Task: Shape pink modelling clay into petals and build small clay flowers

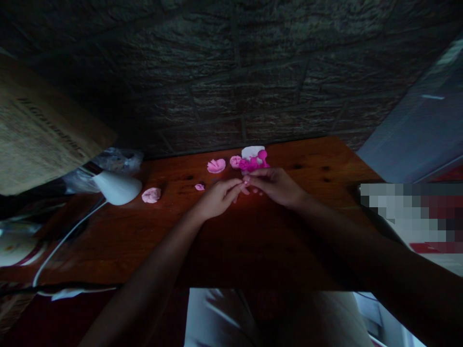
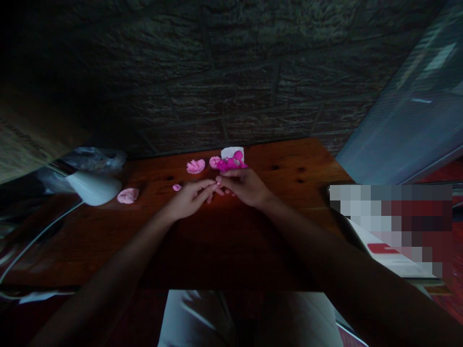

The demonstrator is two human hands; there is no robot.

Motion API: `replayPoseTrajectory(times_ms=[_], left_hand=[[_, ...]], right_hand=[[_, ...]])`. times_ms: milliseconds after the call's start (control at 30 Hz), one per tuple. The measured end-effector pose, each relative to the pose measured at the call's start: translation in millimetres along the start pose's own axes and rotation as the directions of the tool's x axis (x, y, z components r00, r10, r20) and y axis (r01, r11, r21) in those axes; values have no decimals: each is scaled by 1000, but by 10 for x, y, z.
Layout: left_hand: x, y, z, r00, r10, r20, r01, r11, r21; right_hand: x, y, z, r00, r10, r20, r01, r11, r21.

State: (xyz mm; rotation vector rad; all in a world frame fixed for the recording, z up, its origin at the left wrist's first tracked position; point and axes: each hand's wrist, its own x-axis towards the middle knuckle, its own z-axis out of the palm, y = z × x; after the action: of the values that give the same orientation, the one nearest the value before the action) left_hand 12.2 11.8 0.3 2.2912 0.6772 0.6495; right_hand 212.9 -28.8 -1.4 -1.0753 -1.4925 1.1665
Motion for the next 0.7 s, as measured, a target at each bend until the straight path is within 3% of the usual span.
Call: replayPoseTrajectory(times_ms=[100,433,700], left_hand=[[2,-31,0,1000,13,-10,-14,1000,-22],[3,-82,25,976,-53,-211,26,991,-131],[23,-64,13,958,-67,-279,23,987,-159]], right_hand=[[-6,8,15,1000,-19,-8,19,1000,18],[13,49,8,989,6,-147,-4,1000,16],[3,56,19,993,1,-122,-8,998,-58]])
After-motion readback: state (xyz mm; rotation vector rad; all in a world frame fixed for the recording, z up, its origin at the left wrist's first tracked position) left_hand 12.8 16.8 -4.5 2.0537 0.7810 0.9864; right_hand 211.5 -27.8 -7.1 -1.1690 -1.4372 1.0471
